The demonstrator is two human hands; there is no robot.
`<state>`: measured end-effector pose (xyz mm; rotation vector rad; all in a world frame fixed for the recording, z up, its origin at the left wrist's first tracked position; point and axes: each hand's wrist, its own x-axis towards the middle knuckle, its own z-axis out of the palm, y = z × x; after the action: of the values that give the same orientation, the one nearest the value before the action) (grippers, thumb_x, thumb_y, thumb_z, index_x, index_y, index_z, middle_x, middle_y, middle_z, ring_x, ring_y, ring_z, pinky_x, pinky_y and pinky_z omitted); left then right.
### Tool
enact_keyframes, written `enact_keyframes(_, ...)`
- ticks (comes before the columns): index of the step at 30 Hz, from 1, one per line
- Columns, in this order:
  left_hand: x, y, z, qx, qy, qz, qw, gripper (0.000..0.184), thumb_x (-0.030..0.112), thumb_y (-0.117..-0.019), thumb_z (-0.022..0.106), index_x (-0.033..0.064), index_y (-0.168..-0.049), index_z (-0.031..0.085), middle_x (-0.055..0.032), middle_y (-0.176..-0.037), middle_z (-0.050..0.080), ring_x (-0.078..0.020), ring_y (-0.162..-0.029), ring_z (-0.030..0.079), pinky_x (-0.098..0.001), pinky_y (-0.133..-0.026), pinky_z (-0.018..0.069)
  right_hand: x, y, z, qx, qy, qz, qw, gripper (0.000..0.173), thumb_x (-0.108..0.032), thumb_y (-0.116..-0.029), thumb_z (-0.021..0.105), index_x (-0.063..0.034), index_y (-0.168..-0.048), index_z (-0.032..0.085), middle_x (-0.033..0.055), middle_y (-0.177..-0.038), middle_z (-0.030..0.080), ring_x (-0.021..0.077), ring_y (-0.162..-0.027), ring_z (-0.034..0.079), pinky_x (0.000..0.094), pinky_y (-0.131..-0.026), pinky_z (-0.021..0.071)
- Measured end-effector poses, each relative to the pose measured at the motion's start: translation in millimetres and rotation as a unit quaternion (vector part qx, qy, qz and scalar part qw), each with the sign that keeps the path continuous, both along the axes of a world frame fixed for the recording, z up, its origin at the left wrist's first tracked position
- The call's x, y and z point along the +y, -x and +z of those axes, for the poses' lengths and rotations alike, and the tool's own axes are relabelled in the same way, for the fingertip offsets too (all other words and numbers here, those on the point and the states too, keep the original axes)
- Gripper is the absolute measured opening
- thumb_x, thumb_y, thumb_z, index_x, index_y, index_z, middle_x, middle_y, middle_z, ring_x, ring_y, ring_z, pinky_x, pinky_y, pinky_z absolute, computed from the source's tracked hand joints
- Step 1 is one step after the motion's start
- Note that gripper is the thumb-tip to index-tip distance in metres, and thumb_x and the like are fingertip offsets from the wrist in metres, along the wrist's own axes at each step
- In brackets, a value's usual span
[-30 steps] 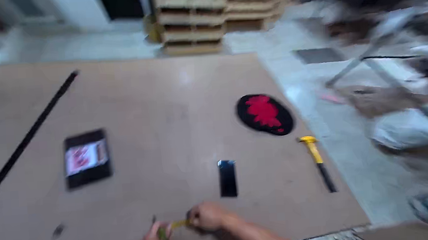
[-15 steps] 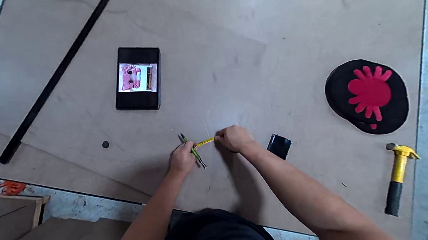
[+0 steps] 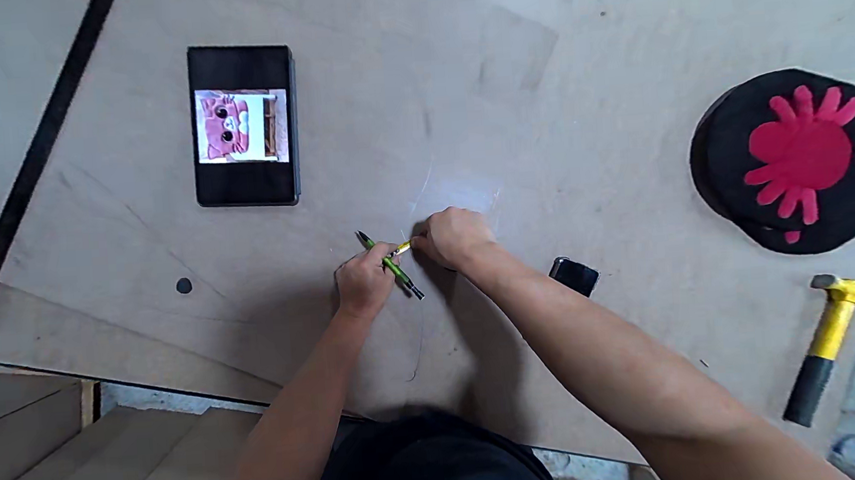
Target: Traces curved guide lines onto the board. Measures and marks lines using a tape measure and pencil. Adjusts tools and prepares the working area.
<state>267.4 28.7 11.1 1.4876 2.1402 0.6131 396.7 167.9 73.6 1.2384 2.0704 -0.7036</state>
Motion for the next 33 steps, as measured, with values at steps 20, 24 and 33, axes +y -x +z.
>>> enact_keyframes(20, -7, 7, 1, -0.147, -0.084, 0.054, 0.984, 0.034, 0.028, -0.1076, 0.052, 0.0109, -0.133, 0.067, -0.0029, -0.090, 0.074, -0.0128, -0.075, 0.070, -0.0353, -0.069, 0.0607, 8, 4, -1, -0.026, 0.019, -0.019, 0.999, 0.046, -0.060, -0.0961, 0.059, -0.0161, -0.096, 0.074, 0.0140, -0.098, 0.072, 0.0359, -0.095, 0.071, 0.0600, -0.071, 0.0542)
enact_keyframes(24, -17, 12, 17, -0.272, -0.100, 0.152, 0.945, 0.041, 0.027, -0.1117, 0.041, 0.0038, -0.134, 0.065, -0.0025, -0.089, 0.073, -0.0073, -0.073, 0.066, -0.0245, -0.070, 0.0564, 9, 5, 0, -0.027, 0.024, -0.023, 0.999, 0.046, -0.059, -0.0952, 0.061, -0.0153, -0.097, 0.074, 0.0148, -0.099, 0.072, 0.0363, -0.096, 0.071, 0.0603, -0.072, 0.0539)
enact_keyframes(33, -4, -4, 16, -0.277, -0.055, 0.190, 0.940, 0.017, 0.013, -0.1013, 0.062, 0.0035, -0.108, 0.074, -0.0046, -0.085, 0.077, -0.0112, -0.073, 0.074, -0.0284, -0.070, 0.0639, 8, 5, 2, -0.022, 0.010, -0.016, 1.000, 0.048, -0.058, -0.0952, 0.061, -0.0122, -0.094, 0.073, 0.0162, -0.097, 0.072, 0.0376, -0.094, 0.070, 0.0609, -0.071, 0.0535)
